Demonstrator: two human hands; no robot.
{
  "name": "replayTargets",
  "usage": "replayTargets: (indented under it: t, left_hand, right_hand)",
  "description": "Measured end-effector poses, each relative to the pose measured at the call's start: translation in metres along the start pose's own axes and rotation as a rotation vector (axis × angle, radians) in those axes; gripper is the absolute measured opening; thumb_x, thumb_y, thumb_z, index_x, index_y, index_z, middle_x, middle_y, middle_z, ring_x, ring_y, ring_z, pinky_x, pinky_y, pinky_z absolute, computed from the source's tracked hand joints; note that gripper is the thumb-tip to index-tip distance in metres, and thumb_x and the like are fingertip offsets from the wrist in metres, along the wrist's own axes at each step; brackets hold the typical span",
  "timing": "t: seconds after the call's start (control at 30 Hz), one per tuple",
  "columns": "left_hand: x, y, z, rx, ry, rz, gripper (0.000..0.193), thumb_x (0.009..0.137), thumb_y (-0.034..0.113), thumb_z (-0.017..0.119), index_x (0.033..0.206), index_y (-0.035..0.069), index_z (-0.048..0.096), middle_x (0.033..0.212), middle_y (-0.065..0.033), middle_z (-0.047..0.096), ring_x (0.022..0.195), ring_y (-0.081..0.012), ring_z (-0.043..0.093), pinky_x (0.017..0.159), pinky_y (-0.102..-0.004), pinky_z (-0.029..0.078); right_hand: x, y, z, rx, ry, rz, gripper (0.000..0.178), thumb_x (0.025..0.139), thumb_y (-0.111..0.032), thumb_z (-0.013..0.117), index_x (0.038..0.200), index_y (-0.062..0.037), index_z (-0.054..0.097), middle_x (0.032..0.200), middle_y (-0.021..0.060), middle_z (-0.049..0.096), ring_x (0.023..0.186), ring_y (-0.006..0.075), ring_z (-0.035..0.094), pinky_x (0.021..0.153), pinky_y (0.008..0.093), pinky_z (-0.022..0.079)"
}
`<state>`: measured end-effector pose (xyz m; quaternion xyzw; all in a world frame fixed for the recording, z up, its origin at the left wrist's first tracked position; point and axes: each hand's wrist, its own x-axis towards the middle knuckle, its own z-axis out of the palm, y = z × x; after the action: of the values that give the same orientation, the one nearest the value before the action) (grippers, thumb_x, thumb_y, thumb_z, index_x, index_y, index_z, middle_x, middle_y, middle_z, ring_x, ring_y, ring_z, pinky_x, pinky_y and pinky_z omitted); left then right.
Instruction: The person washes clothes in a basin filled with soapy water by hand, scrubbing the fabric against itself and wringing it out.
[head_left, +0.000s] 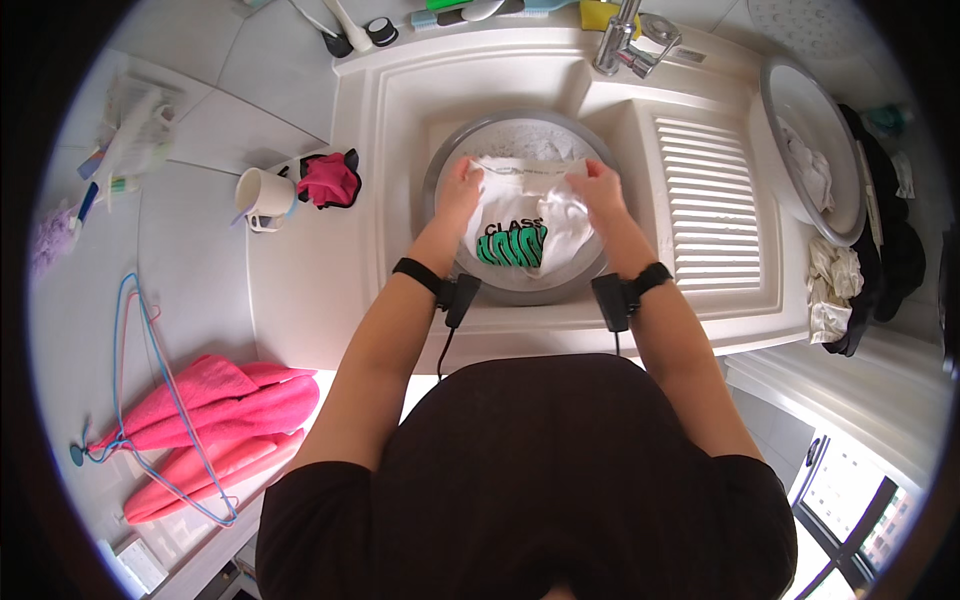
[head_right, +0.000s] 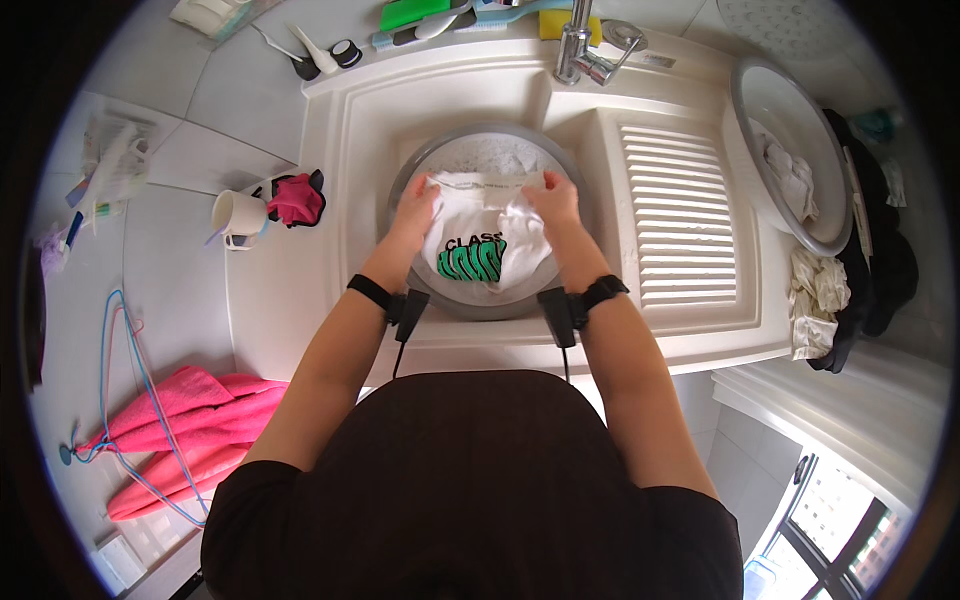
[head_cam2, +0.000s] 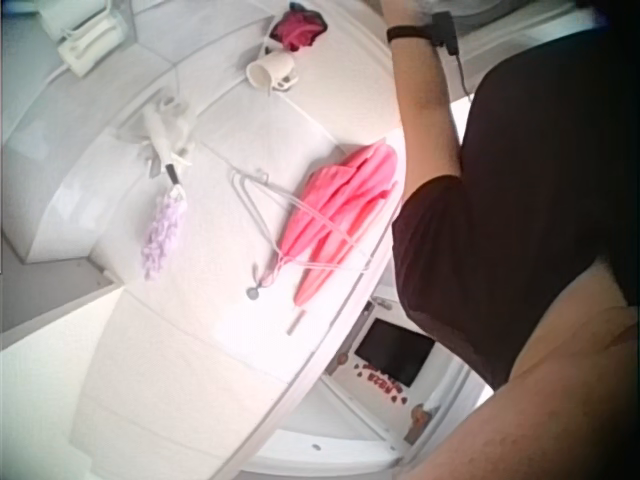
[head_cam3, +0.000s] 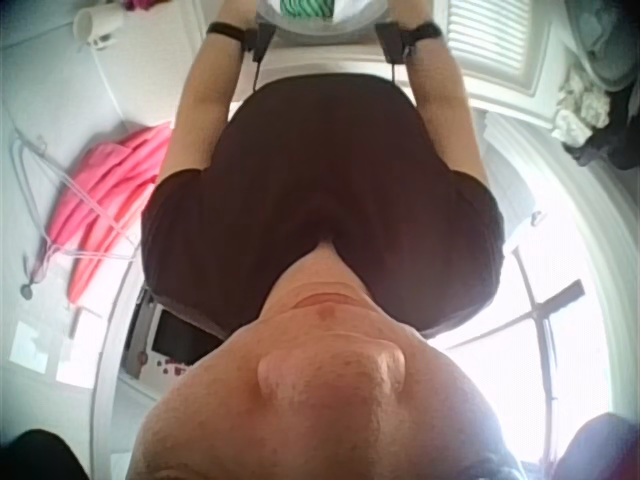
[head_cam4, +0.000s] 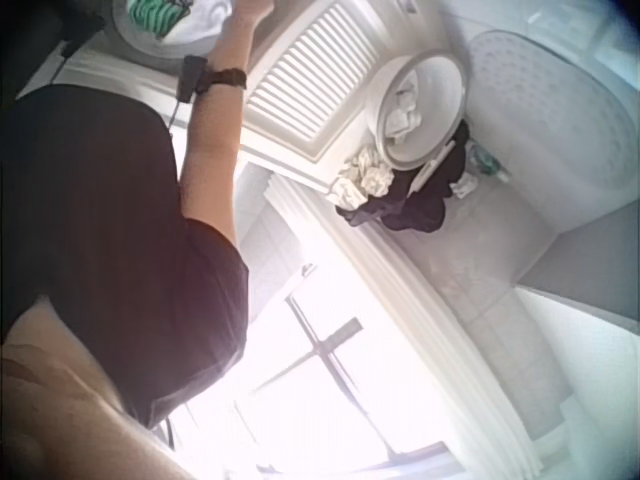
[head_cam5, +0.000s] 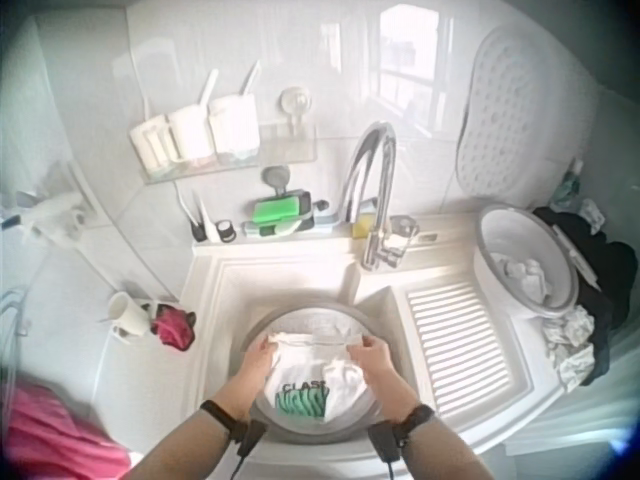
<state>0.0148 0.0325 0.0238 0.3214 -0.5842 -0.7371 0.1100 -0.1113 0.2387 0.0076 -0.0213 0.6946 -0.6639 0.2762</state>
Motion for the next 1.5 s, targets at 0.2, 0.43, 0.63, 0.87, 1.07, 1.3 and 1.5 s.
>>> replayTargets:
  t: [0.2, 0.43, 0.63, 0.87, 1.07, 1.3, 1.5]
  left_hand:
    - [-0.019, -0.046, 0.000, 1.298, -0.357, 0.143, 0.073, 0.086, 0.043, 0.054, 0.144, 0.019, 0.018, 0.149, -0.0198, 0.012, 0.134, -0.0427, 0.017, 0.102, -0.0567, 0.026]
    - [-0.017, -0.046, 0.018, 1.542, -0.393, 0.022, 0.076, 0.088, 0.049, 0.048, 0.147, 0.026, 0.007, 0.151, -0.0178, 0.003, 0.135, -0.0427, 0.017, 0.101, -0.0610, 0.025]
    - [0.004, -0.050, 0.018, 1.454, -0.463, -0.118, 0.058, 0.088, 0.042, 0.048, 0.139, 0.017, 0.034, 0.138, -0.0202, 0.038, 0.123, -0.0379, 0.039, 0.097, -0.0566, 0.033]
    - [0.015, -0.056, 0.023, 1.612, -0.571, 0.101, 0.031, 0.082, 0.022, 0.053, 0.109, 0.008, 0.059, 0.124, -0.0172, 0.052, 0.114, -0.0345, 0.049, 0.091, -0.0479, 0.042]
    - [0.002, -0.033, 0.019, 1.282, -0.051, 0.210, 0.024, 0.079, 0.021, 0.059, 0.095, 0.003, 0.056, 0.108, -0.0180, 0.059, 0.106, -0.0360, 0.054, 0.084, -0.0453, 0.044]
    - [0.011, -0.014, 0.001, 0.356, -0.395, -0.127, 0.051, 0.073, 0.028, 0.075, 0.107, -0.004, 0.055, 0.094, -0.0094, 0.065, 0.085, -0.0206, 0.063, 0.077, -0.0327, 0.049]
    - [-0.015, 0.022, 0.020, -0.779, -0.242, -0.593, 0.045, 0.088, 0.043, 0.054, 0.107, 0.002, 0.054, 0.106, -0.0131, 0.060, 0.100, -0.0244, 0.058, 0.090, -0.0376, 0.046]
  right_hand:
    - [-0.035, 0.016, 0.048, -1.327, -0.240, -0.011, 0.085, 0.081, -0.044, 0.060, 0.146, -0.0262, 0.008, 0.153, 0.0034, 0.009, 0.136, 0.0330, 0.019, 0.098, 0.0629, 0.029]
    - [-0.014, 0.030, 0.051, -1.362, -0.459, 0.104, 0.076, 0.087, -0.042, 0.051, 0.146, -0.0234, 0.007, 0.150, 0.0126, 0.017, 0.130, 0.0418, 0.029, 0.101, 0.0549, 0.033]
    - [0.007, 0.054, 0.054, -1.293, -0.515, 0.255, 0.068, 0.090, -0.033, 0.046, 0.146, -0.0215, 0.009, 0.144, 0.0103, 0.034, 0.125, 0.0348, 0.042, 0.100, 0.0559, 0.033]
    - [0.021, 0.094, 0.046, -1.604, -0.897, 0.266, 0.057, 0.087, -0.026, 0.048, 0.140, -0.0149, 0.030, 0.126, 0.0168, 0.053, 0.112, 0.0371, 0.053, 0.094, 0.0519, 0.040]
    - [-0.011, 0.044, 0.042, -0.997, 0.011, 0.050, 0.045, 0.080, -0.025, 0.057, 0.121, -0.0060, 0.053, 0.115, 0.0191, 0.059, 0.104, 0.0362, 0.057, 0.087, 0.0424, 0.047]
    - [-0.004, 0.012, 0.024, -0.481, -0.161, 0.180, 0.043, 0.073, -0.021, 0.068, 0.109, 0.0012, 0.057, 0.096, 0.0158, 0.065, 0.088, 0.0272, 0.063, 0.078, 0.0351, 0.050]
    - [-0.030, -0.013, 0.033, 0.439, -0.202, 0.262, 0.035, 0.078, -0.014, 0.068, 0.107, 0.0016, 0.057, 0.093, 0.0085, 0.063, 0.085, 0.0172, 0.061, 0.074, 0.0298, 0.049]
